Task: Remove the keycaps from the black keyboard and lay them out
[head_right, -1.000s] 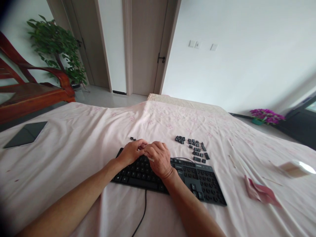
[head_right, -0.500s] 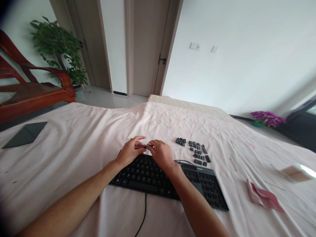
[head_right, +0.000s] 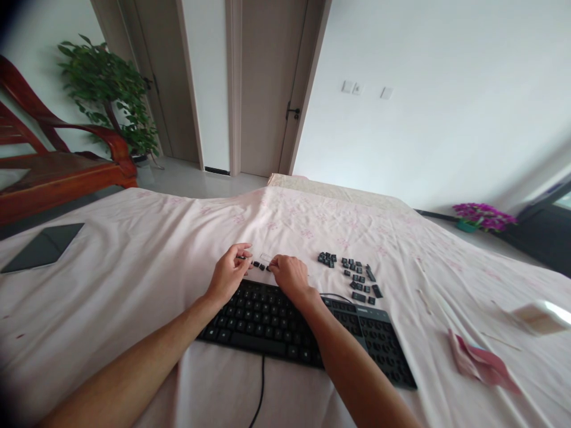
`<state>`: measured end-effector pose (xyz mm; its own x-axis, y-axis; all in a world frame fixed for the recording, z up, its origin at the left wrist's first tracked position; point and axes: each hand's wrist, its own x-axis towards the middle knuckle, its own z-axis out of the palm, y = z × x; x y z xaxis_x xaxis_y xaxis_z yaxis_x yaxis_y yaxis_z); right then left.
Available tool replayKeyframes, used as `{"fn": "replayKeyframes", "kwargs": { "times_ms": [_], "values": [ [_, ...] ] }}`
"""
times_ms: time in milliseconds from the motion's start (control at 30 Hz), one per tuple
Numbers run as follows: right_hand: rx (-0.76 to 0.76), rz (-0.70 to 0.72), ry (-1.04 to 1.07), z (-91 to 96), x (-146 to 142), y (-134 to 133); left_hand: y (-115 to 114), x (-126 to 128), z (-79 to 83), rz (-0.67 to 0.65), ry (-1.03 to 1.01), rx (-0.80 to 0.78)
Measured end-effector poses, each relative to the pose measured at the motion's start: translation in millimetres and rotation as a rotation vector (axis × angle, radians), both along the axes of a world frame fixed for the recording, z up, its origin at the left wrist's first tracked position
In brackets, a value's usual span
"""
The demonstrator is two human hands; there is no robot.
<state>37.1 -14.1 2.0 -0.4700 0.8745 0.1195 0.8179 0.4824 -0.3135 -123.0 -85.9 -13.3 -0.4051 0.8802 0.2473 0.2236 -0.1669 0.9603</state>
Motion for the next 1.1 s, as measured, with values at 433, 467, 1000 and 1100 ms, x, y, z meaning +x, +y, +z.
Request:
{"fn": "replayKeyframes", "kwargs": {
  "times_ms": [433, 467, 1000, 1100],
  "values": [
    [-0.005, 0.114, 0.373, 30.6, 21.4, -10.4, -3.6, 2.9, 2.7, -0.106, 0.231, -0.051],
    [0.011, 0.145, 0.430, 35.4, 25.9, -12.9, -4.3, 3.9, 4.5, -0.137, 0.291, -0.059],
    [-0.264, 0.338, 0.734, 29.9, 43.9, -36.3, -4.5, 17.0, 5.4, -0.441, 0.483, -0.058],
    [-0.275, 0.373, 0.750, 27.9, 41.2, -37.0, -4.2, 15.6, 4.7, -0.458, 0.517, -0.055]
  ]
}}
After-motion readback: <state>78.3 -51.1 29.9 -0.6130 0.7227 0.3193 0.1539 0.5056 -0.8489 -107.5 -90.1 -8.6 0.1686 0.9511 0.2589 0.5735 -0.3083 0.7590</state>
